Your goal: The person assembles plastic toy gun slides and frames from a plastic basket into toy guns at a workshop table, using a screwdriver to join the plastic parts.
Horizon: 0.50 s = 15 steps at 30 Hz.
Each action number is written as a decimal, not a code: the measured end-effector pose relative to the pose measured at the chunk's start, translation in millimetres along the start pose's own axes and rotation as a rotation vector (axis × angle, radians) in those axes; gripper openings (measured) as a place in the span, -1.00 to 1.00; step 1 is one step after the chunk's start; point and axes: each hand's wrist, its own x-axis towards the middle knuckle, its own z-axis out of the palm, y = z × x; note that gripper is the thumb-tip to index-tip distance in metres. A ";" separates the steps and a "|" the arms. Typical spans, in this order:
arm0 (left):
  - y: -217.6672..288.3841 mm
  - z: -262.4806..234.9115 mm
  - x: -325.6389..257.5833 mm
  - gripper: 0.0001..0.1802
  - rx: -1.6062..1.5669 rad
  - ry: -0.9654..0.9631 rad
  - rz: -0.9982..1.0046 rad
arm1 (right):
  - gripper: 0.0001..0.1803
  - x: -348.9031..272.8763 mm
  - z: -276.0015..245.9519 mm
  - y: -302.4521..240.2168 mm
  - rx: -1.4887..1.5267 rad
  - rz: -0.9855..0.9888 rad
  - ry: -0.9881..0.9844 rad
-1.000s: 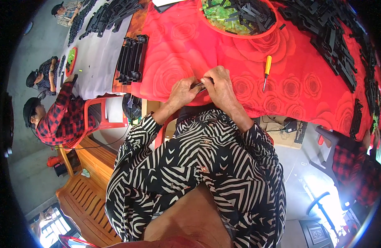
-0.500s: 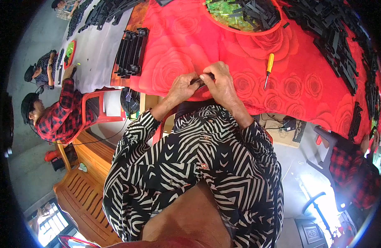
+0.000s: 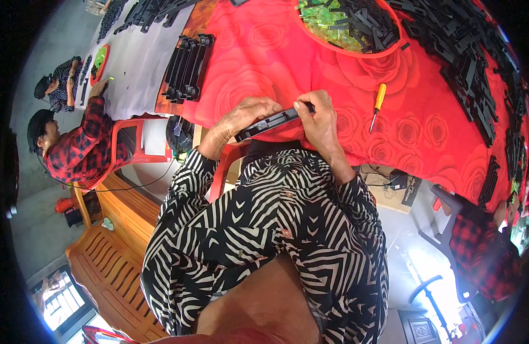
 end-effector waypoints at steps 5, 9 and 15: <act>-0.1 -3.3 2.2 -0.69 0.030 -0.058 0.005 | -0.90 0.7 -0.5 -5.7 -0.036 -0.080 0.028; -10.1 -5.3 5.3 -0.68 0.008 -0.054 0.039 | -0.89 1.7 1.0 -8.3 -0.078 -0.146 0.043; -11.1 -5.5 1.7 -0.70 -0.117 -0.051 -0.069 | -0.89 1.1 1.9 -12.6 -0.036 -0.135 0.067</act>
